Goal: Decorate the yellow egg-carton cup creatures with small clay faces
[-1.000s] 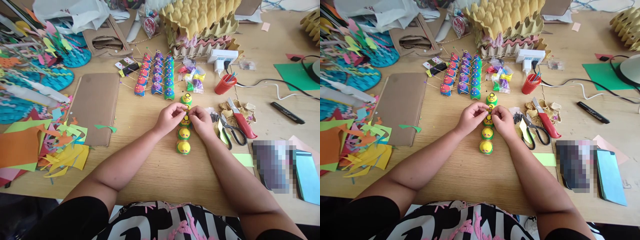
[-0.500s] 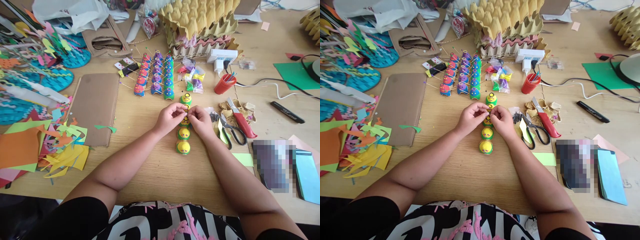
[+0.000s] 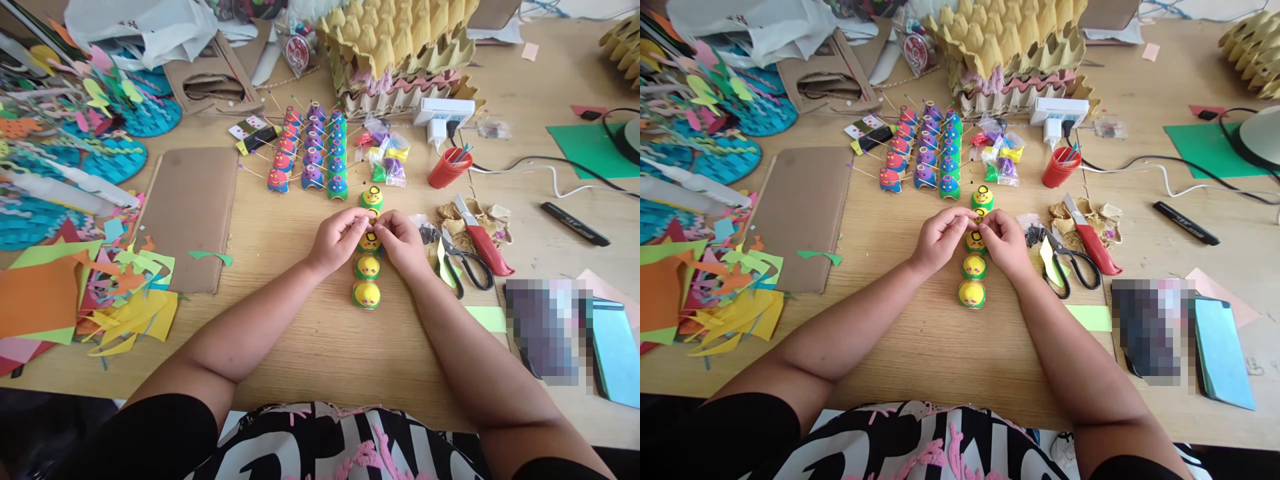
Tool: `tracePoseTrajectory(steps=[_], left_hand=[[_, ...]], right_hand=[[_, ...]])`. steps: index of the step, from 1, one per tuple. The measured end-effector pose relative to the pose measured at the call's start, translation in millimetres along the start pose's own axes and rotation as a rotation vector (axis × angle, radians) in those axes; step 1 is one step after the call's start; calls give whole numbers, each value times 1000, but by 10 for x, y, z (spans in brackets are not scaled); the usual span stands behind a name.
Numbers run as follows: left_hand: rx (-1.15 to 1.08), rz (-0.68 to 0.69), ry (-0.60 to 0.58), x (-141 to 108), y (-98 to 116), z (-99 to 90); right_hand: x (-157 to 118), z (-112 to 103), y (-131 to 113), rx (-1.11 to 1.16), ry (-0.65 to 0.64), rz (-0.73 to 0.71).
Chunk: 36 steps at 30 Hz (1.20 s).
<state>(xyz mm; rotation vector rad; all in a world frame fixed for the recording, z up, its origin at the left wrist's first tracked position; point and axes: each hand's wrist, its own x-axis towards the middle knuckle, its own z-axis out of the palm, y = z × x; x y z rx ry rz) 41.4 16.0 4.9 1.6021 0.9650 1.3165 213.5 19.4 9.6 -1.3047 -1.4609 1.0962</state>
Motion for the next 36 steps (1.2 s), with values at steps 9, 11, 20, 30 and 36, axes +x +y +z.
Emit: tracePoseTrajectory(steps=[9, 11, 20, 30, 36], left_hand=[[89, 47, 42, 3, -44, -7], [84, 50, 53, 7, -41, -8], [75, 30, 62, -2, -75, -5], [42, 14, 115, -15, -65, 6], [127, 11, 157, -28, -51, 4]], right_hand=[[-5, 1, -14, 48, -8, 17], [-10, 1, -13, 46, -13, 9], [15, 1, 33, 57, -51, -6], [-3, -2, 23, 67, -64, -16], [6, -8, 22, 71, -37, -7]])
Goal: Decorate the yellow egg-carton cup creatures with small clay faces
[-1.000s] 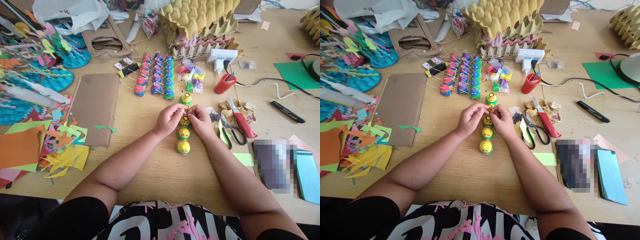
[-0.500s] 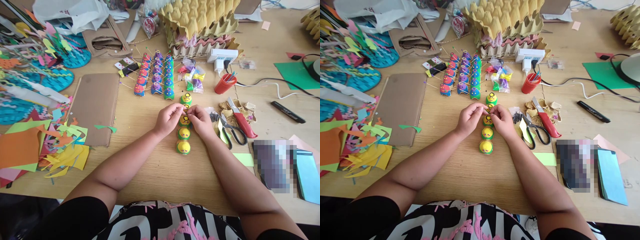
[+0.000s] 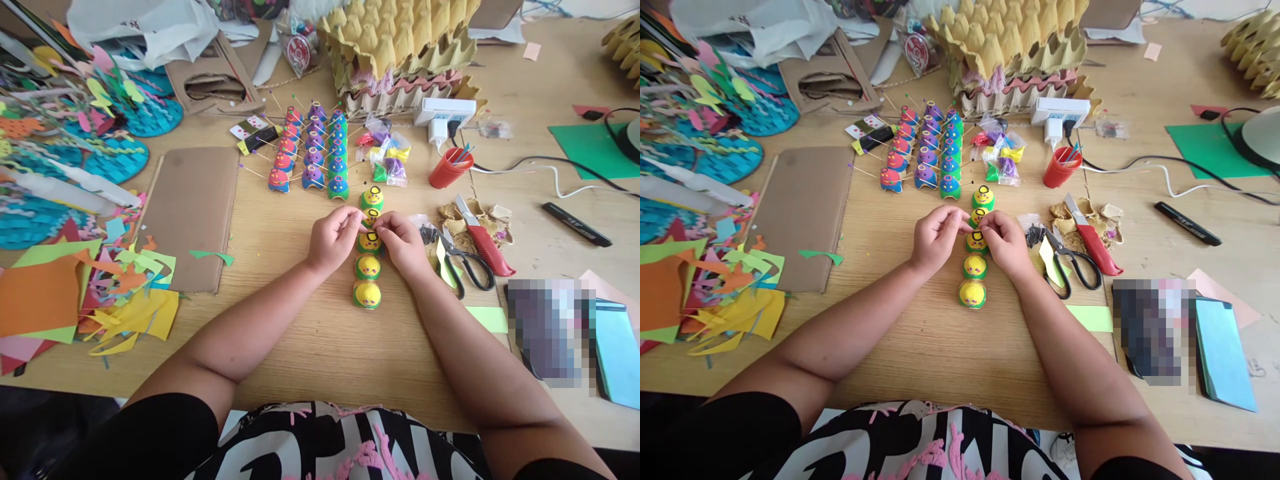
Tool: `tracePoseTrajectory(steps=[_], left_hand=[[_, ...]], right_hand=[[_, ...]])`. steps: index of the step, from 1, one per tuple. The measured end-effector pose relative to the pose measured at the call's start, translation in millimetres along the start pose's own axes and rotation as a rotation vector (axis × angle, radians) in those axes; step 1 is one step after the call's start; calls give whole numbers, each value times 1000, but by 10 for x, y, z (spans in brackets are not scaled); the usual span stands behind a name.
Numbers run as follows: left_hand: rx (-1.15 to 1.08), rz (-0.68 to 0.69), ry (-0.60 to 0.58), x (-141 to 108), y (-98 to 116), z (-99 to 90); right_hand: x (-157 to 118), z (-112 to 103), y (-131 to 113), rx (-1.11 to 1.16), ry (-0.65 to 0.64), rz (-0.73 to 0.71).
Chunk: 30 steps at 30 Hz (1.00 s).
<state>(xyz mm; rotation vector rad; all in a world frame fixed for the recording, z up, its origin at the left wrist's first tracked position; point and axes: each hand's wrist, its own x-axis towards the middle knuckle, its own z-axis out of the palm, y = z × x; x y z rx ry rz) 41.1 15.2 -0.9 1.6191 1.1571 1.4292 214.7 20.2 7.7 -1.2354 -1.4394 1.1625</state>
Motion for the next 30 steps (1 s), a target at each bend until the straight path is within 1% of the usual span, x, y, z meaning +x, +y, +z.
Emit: tracePoseTrajectory(steps=[4, 9, 11, 17, 23, 30], left_hand=[[23, 42, -16, -21, 33, -7], [173, 138, -41, -36, 62, -34], [198, 153, -42, -36, 64, -39], [164, 116, -12, -35, 50, -26], [182, 108, -17, -35, 45, -24], [182, 119, -23, -47, 54, -32]], right_hand=[[10, -7, 0, -24, 9, -15], [1, 2, 1, -40, 31, -10], [-8, 8, -5, -38, 22, -6], [-22, 20, -30, -35, -7, 12], [-26, 25, -36, -94, 28, 14], [-23, 9, -4, -51, 57, 18]])
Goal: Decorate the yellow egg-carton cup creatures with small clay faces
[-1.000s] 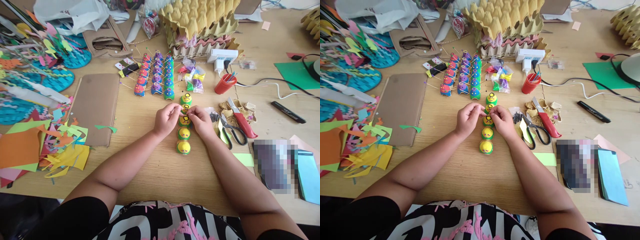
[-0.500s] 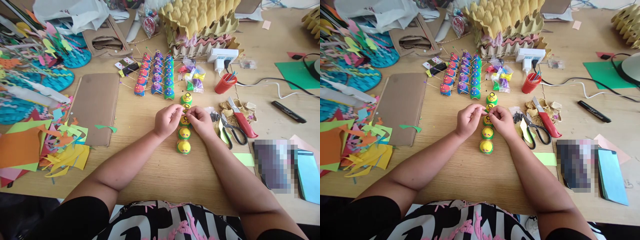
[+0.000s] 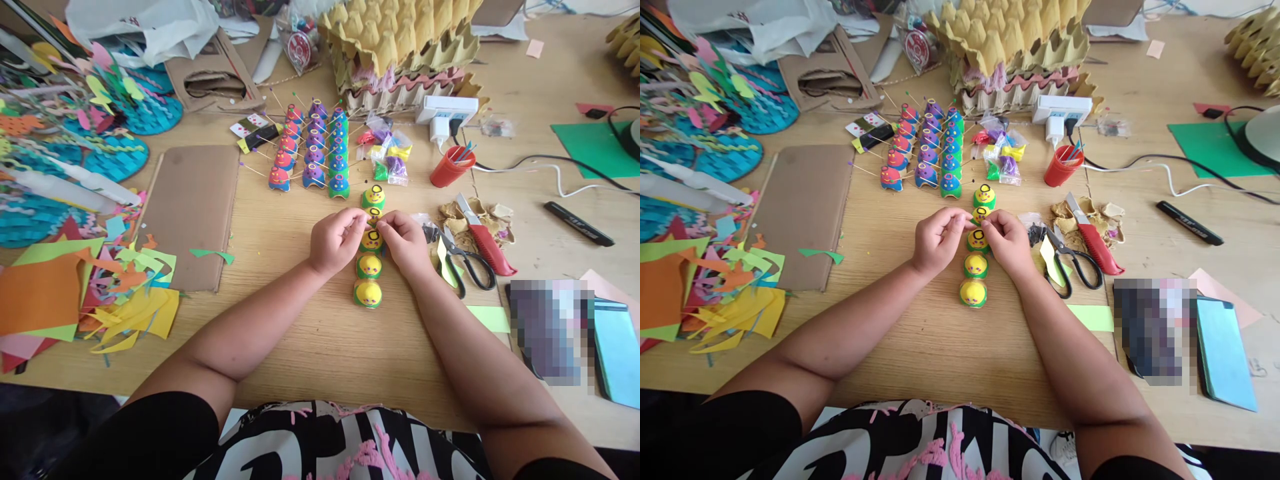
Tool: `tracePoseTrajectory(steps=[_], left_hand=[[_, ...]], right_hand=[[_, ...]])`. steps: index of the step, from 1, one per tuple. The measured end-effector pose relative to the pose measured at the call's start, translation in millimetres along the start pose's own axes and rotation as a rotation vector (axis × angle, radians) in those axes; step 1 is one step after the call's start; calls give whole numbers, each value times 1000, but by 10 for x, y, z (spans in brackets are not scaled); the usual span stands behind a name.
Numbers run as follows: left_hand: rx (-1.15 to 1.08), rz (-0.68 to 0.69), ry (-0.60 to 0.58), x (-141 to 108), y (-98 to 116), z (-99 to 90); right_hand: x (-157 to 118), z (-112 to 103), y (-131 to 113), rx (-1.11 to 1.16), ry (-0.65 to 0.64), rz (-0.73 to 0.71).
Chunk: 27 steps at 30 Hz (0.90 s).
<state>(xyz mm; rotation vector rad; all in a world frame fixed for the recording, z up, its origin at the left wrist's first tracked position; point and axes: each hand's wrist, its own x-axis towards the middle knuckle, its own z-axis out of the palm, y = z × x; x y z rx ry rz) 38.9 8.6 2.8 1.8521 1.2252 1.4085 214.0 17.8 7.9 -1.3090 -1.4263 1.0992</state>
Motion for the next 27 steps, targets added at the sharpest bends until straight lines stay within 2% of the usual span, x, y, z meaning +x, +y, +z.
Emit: tracePoseTrajectory(steps=[4, 8, 12, 16, 19, 27], left_hand=[[-28, 81, -59, 4, 4, -16], [8, 123, -125, 15, 18, -31], [-4, 182, -33, 26, 21, -35], [56, 153, 50, 61, -12, -29], [83, 150, 66, 89, -49, -20], [196, 249, 47, 117, -80, -25]], right_hand=[[6, 8, 7, 57, 45, 6], [19, -1, 39, 160, 148, -3], [40, -12, 92, 238, 223, -94], [61, 8, 115, 209, 234, -114], [60, 34, 97, 201, 245, -133], [-4, 60, -3, 274, 281, -177]])
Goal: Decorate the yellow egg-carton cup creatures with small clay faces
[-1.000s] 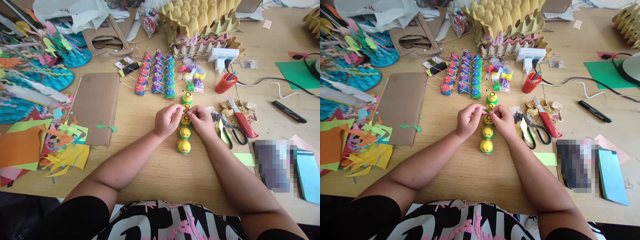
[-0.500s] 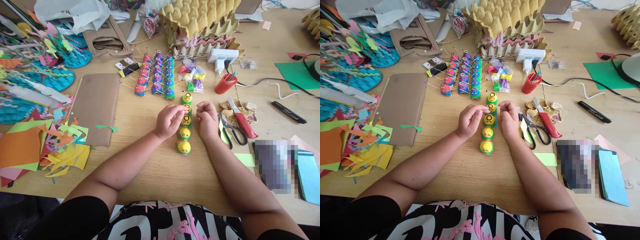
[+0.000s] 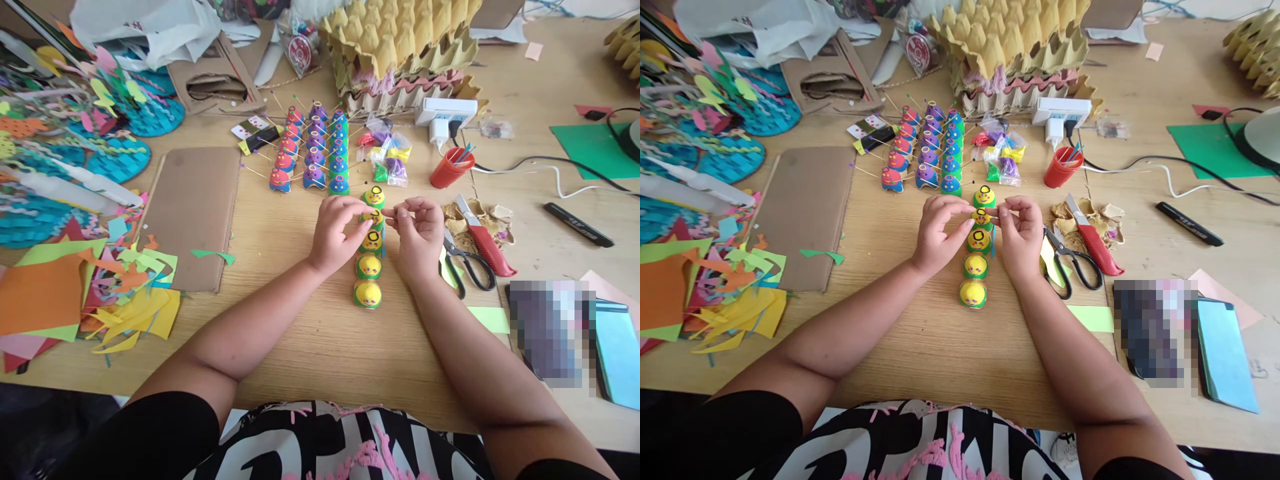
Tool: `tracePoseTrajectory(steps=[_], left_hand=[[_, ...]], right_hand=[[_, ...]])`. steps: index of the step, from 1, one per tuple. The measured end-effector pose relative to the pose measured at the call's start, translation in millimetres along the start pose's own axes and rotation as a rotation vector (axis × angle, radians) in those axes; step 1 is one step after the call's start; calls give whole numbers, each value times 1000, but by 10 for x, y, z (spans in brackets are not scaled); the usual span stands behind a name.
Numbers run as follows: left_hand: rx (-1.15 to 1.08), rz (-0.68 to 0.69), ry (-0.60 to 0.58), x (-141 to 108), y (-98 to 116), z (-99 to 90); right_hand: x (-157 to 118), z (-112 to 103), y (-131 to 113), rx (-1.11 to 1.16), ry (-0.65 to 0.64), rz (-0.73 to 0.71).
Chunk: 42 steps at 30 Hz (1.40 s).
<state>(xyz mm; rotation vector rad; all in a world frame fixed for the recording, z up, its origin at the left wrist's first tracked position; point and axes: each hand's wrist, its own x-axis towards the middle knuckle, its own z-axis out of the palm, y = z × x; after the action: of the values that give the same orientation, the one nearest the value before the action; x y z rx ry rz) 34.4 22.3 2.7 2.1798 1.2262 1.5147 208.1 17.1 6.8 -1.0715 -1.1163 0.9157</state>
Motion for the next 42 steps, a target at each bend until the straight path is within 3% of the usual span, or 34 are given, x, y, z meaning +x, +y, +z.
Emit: tracePoseTrajectory(steps=[5, 18, 24, 33, 42], left_hand=[[86, 17, -21, 1, 9, -12], [6, 87, 20, -2, 30, -15], [-50, 40, 63, -4, 6, 5], [-51, 74, 62, 10, 22, -14], [-85, 87, 56, 14, 34, -11]], right_hand=[[-62, 20, -51, -48, -55, -37], [-113, 25, -129, -87, -143, -45], [-62, -27, -163, -220, -292, -182], [-36, 9, -74, -34, -214, -51], [-43, -11, -107, -103, -171, -6]])
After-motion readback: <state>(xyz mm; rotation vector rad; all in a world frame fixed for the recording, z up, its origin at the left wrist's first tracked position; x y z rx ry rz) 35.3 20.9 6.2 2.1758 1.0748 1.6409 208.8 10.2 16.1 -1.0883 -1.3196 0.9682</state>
